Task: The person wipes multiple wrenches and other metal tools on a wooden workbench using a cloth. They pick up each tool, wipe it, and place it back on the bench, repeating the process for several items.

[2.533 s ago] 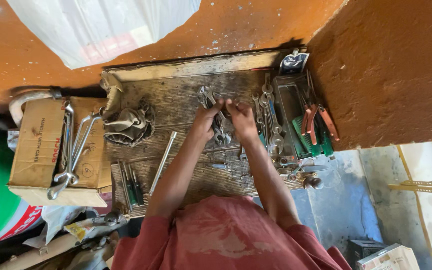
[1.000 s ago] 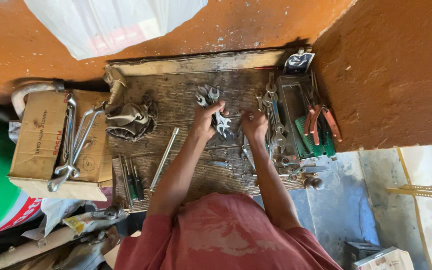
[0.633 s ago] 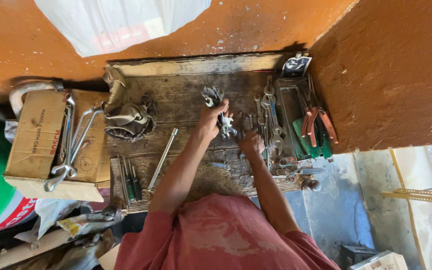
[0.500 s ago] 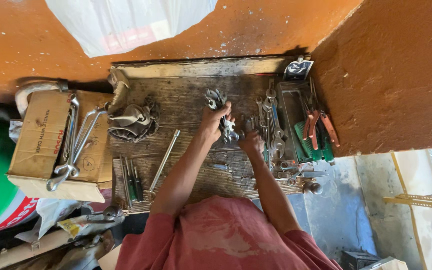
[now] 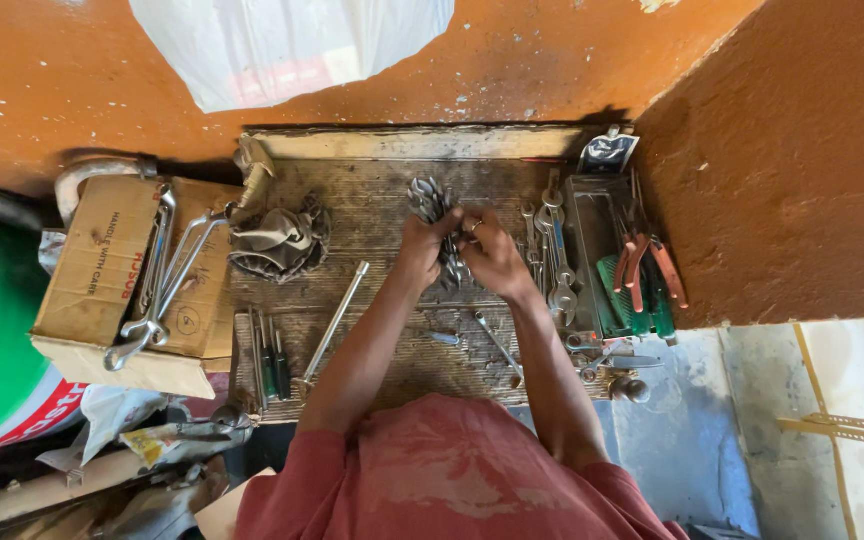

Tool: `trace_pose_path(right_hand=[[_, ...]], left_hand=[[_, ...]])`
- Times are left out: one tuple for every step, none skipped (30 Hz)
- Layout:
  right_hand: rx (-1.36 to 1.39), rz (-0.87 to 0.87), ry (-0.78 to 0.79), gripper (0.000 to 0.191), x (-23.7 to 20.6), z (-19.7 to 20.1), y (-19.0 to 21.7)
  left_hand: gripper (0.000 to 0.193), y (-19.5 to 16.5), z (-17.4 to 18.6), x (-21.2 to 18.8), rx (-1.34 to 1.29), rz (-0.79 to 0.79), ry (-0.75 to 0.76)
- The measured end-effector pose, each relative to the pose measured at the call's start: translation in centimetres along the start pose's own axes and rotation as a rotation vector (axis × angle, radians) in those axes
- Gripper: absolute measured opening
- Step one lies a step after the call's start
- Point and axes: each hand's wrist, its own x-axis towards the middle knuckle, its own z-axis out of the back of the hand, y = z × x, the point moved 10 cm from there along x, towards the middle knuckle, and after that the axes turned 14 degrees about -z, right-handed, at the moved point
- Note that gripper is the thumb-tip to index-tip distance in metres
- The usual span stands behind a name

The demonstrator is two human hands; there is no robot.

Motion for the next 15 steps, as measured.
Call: trace_pose_path(right_hand=[[0.054, 0.018, 0.033, 0.026, -0.1, 0.3, 0.0], [0.109, 0.043, 0.064, 0.031, 0.1, 0.5, -0.2], [0.163, 0.071, 0.094, 0.036, 0.4, 0.9, -0.5], [0.343, -0.153, 0.062, 0.030, 1.3, 1.8, -3.5], [0.520, -0.383, 0.028, 0.025, 1.3, 2.4, -6.7], [0.693, -0.617, -0.008, 0.021, 0.6, 2.3, -9.8], [0.413, -0.743, -0.121, 0.020, -0.1, 3.2, -12.0], [0.125, -0.847, -0.232, 0.020, -0.5, 4.0, -13.7], [-0.163, -0.935, -0.346, 0.021, -0.9, 4.8, -14.7], [-0.311, -0.886, -0.248, 0.022, -0.6, 3.2, -14.9], [-0.459, -0.832, -0.150, 0.022, -0.8, 1.5, -14.9], [-0.655, -0.858, -0.004, 0.049, -1.4, -0.6, -15.7], [-0.852, -0.882, 0.148, 0.084, -2.5, -2.5, -16.6], [-0.803, -0.863, 0.075, 0.076, -3.3, -2.9, -16.3], [-0.757, -0.836, -0.005, 0.070, -3.5, -3.0, -15.9]], left_hand=[[0.011, 0.1, 0.3, 0.0, 0.002, 0.008, -0.027], [0.011, 0.1, 0.6, 0.1, 0.005, 0.009, -0.051], [0.011, -0.1, 0.6, 0.2, -0.059, -0.014, -0.066], [0.012, -0.2, 0.6, 0.3, -0.122, -0.033, -0.081], [0.015, -0.3, 0.6, 0.4, -0.186, -0.048, -0.097], [0.013, -0.1, 0.4, 0.5, -0.189, -0.025, -0.091], [0.012, 0.2, 0.3, 0.5, -0.193, -0.001, -0.088], [0.011, 0.3, 0.1, 0.6, -0.199, 0.016, -0.080], [0.010, 0.6, -0.1, 0.7, -0.204, 0.043, -0.074], [0.010, 0.8, -0.2, 0.7, -0.209, 0.066, -0.067], [0.010, 1.0, -0.4, 0.8, -0.215, 0.089, -0.061], [0.011, 0.9, -0.7, 0.9, -0.221, 0.081, -0.022], [0.012, 0.9, -1.1, 1.0, -0.228, 0.076, 0.014], [0.013, 0.9, -1.3, 1.0, -0.233, 0.072, 0.046], [0.013, 0.9, -1.4, 1.1, -0.243, 0.063, 0.054]])
